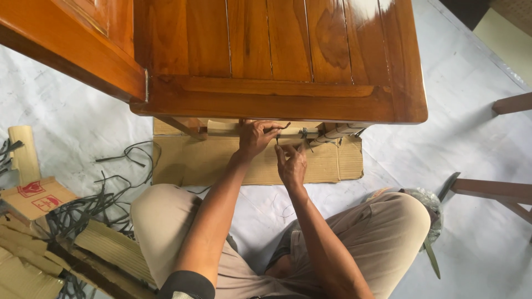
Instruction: Wrapping wooden chair legs with cardboard and plastic ties for protection.
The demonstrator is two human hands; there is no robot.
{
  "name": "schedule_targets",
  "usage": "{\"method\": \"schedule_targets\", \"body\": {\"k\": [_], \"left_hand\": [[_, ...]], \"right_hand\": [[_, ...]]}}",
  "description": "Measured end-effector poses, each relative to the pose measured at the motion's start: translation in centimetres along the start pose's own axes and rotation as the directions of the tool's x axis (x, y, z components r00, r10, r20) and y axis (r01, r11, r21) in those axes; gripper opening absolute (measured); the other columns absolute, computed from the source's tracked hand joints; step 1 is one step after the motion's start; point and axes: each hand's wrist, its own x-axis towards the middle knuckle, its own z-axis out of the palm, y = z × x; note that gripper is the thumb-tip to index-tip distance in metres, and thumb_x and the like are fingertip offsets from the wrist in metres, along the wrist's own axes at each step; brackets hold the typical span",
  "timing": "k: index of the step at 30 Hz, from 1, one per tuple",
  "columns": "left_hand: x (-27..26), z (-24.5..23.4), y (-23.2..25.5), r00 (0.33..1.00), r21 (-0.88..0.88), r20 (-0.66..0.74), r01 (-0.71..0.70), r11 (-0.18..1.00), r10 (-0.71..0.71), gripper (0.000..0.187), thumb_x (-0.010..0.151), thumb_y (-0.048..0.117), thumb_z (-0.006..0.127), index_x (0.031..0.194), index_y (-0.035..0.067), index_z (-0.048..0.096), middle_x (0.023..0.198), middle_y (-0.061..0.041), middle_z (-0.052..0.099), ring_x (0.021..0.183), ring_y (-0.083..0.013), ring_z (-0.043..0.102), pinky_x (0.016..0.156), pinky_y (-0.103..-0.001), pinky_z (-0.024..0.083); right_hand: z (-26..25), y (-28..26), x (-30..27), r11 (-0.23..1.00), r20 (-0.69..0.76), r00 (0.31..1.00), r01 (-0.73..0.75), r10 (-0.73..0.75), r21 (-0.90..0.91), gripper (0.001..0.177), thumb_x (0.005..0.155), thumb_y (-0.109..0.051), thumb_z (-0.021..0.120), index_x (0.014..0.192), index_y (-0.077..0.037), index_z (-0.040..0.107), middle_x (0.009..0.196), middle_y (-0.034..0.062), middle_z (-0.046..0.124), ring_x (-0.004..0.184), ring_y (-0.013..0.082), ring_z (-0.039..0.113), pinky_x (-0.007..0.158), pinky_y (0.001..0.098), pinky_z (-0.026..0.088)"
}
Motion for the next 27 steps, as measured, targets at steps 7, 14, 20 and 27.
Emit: {"method": "schedule_targets", "body": {"k": [7,14,20,27], "left_hand": [[0.1,-0.5,0.7,1.000,-0.006,-0.007,-0.002,1.000,0.002,0.012,0.088,0.027,0.078,0.094,0.037,0.081,0.093,0.007,0.080,0.099,-0.0215,0.069,0.101,-0.034,0.038],[0.1,-0.8,1.2,1.000,0.078,0.003,0.001,0.997,-0.001,0.015,0.090,0.032,0.076,0.098,0.043,0.080,0.097,0.014,0.078,0.103,-0.0169,0.061,0.104,-0.033,0.030],[0.0,0.1,-0.3,1.000,0.132,0.021,-0.001,0.991,-0.002,0.010,0.087,0.036,0.077,0.095,0.042,0.079,0.103,0.015,0.077,0.108,-0.0195,0.058,0.106,-0.040,0.026],[0.8,1.7,-3.5,0.999,0.054,0.029,-0.033,0.998,0.031,0.004,0.088,0.033,0.078,0.089,0.036,0.078,0.100,0.010,0.077,0.104,-0.0188,0.067,0.106,-0.036,0.029]], "right_hand": [[-1.3,-1.2,0.5,1.000,-0.053,0.999,0.004,-0.003,0.024,0.026,0.096,-0.042,0.072,0.095,-0.017,0.079,0.077,0.0095,0.075,0.079,0.0324,0.074,0.078,0.0463,0.056],[-1.4,-2.6,0.7,0.978,-0.060,0.998,0.044,-0.032,0.205,0.016,0.093,-0.035,0.076,0.096,-0.020,0.075,0.078,0.0038,0.077,0.075,0.0217,0.075,0.073,0.0386,0.057],[-0.1,-0.3,2.3,0.818,-0.211,0.793,0.570,-0.572,-0.076,0.008,0.092,-0.014,0.076,0.087,-0.018,0.070,0.111,0.0005,0.074,0.087,0.0216,0.075,0.070,0.0313,0.062],[-1.8,-3.1,2.7,0.698,-0.121,0.691,0.682,-0.713,-0.219,0.008,0.099,-0.017,0.065,0.092,-0.017,0.064,0.114,0.0070,0.072,0.086,0.0300,0.073,0.071,0.0397,0.060]]}}
